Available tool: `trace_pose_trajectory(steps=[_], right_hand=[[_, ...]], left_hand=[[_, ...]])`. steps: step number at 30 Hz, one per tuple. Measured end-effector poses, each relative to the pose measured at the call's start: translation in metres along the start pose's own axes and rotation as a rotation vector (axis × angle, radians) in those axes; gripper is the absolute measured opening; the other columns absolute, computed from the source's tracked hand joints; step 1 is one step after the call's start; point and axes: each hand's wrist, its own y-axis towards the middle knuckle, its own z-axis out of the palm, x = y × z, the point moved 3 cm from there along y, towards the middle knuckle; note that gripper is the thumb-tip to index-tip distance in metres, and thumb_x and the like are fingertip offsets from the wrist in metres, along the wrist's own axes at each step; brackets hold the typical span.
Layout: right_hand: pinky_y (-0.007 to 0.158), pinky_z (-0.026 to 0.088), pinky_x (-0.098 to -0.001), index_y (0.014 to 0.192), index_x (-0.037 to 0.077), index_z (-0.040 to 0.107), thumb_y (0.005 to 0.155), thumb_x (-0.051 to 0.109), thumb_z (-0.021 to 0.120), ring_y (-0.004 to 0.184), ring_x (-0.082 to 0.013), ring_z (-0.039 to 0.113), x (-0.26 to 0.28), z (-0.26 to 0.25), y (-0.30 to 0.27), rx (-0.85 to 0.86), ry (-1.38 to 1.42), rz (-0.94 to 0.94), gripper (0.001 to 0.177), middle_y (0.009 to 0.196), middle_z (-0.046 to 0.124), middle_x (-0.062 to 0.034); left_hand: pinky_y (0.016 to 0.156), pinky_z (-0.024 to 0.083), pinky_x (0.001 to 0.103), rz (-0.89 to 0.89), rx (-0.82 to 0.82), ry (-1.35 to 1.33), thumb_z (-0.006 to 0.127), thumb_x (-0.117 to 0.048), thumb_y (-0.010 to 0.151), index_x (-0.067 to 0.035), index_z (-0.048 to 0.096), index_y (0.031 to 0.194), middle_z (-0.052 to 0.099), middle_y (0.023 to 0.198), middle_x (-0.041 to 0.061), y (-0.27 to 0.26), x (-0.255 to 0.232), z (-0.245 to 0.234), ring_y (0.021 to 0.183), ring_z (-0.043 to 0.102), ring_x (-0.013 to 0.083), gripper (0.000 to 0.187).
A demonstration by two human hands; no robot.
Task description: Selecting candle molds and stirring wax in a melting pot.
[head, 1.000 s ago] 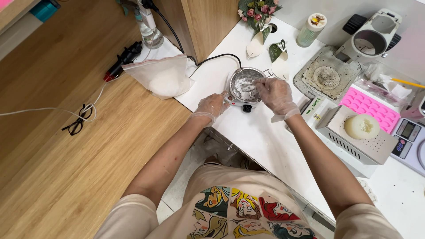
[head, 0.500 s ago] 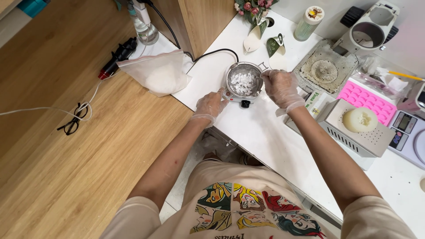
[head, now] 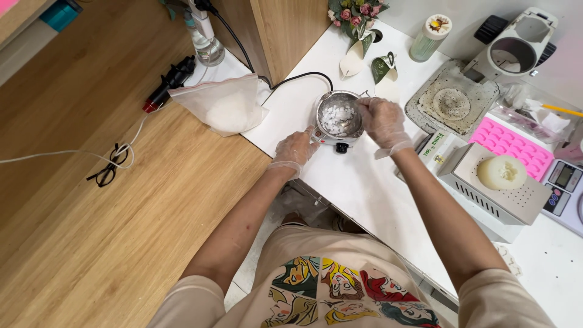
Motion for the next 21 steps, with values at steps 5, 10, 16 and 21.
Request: trace_pose_trajectory(steps=[5, 10, 16, 21], right_hand=[[0.074, 0.054, -0.0354, 0.109, 0.015, 0.078, 0.104, 0.024, 0.060, 0.066, -0.0181, 0.064, -0.030, -0.003, 0.003, 0.013, -0.193, -0.020, 0.022, 0.083, 0.077, -0.0098], [0.071, 0.057, -0.0321, 0.104, 0.008, 0.076, 0.102, 0.021, 0.060, 0.070, -0.0158, 0.065, -0.061, 0.030, -0.013, 0.017, 0.223, 0.164, 0.021, 0.085, 0.075, -0.0074], [0.071, 0.058, -0.0298, 0.099, 0.000, 0.074, 0.100, 0.012, 0.061, 0.073, -0.0171, 0.065, -0.061, 0.068, 0.002, -0.008, 0.696, 0.176, 0.018, 0.083, 0.073, -0.0112], [0.073, 0.060, -0.0308, 0.106, 0.001, 0.072, 0.100, 0.014, 0.060, 0.075, -0.0162, 0.070, -0.021, 0.046, 0.008, -0.032, 0.548, 0.159, 0.019, 0.086, 0.076, -0.0096]], left_hand=[[0.098, 0.053, 0.046, -0.022, 0.021, 0.032, 0.055, -0.041, 0.100, -0.016, 0.036, 0.156, 0.068, 0.122, 0.015, -0.007, -0.007, -0.008, 0.115, 0.065, 0.0328, 0.064], [0.100, 0.052, 0.045, 0.017, -0.006, 0.011, 0.055, -0.040, 0.100, -0.013, 0.038, 0.155, 0.069, 0.121, 0.017, -0.005, -0.003, -0.004, 0.115, 0.066, 0.0334, 0.063], [0.099, 0.052, 0.046, 0.046, -0.033, -0.002, 0.056, -0.038, 0.100, -0.010, 0.040, 0.154, 0.070, 0.121, 0.018, -0.010, -0.006, -0.008, 0.115, 0.066, 0.0345, 0.063], [0.098, 0.052, 0.046, 0.072, -0.066, -0.002, 0.058, -0.038, 0.100, -0.010, 0.041, 0.153, 0.069, 0.121, 0.018, -0.008, -0.003, -0.004, 0.115, 0.065, 0.0349, 0.062]])
